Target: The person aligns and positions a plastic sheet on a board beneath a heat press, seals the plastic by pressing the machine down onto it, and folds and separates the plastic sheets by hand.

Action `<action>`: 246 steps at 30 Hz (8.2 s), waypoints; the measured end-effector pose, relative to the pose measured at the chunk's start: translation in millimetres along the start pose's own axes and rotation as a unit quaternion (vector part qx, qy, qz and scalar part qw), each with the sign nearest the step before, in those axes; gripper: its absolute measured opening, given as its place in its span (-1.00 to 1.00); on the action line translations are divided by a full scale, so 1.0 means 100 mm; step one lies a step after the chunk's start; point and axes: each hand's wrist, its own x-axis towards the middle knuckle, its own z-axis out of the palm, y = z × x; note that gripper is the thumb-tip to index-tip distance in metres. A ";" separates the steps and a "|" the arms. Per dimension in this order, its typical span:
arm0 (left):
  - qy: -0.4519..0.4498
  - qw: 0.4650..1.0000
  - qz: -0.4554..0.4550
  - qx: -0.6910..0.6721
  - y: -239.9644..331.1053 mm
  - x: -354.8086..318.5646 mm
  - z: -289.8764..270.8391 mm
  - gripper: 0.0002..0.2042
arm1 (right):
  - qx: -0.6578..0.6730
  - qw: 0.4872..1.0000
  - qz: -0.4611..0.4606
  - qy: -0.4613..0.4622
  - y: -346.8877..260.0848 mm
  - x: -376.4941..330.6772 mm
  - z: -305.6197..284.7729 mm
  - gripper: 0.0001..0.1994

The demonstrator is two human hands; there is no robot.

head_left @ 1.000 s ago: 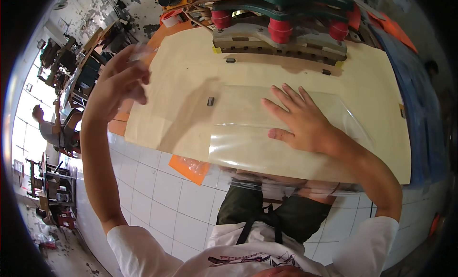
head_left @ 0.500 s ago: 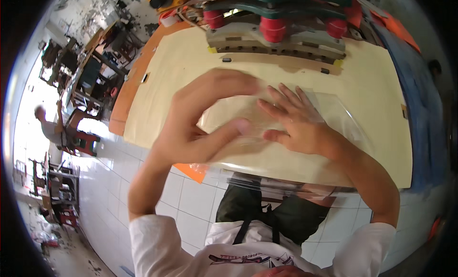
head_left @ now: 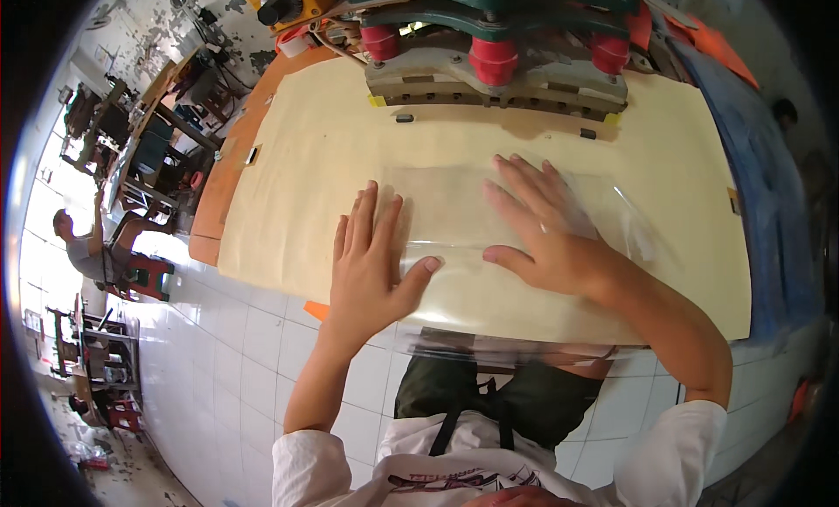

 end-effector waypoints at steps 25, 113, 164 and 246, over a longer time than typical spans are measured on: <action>-0.020 0.999 -0.027 0.009 0.05 0.11 0.07 -0.37 | 0.354 0.876 0.308 0.111 0.45 -0.50 -0.47 -0.72; 0.024 0.999 0.010 -0.026 -0.05 0.02 0.03 -0.54 | -0.082 0.995 -0.056 0.022 -0.74 -0.33 -0.50 -0.45; 0.012 1.000 -0.007 -0.008 -0.06 0.00 0.05 -0.37 | -0.038 0.986 0.161 0.031 0.11 -0.85 -0.40 -0.57; 0.025 0.802 -0.086 -0.590 -0.12 -0.14 -0.04 -0.45 | 0.164 0.975 0.115 -0.092 -0.07 -0.66 -1.48 -0.86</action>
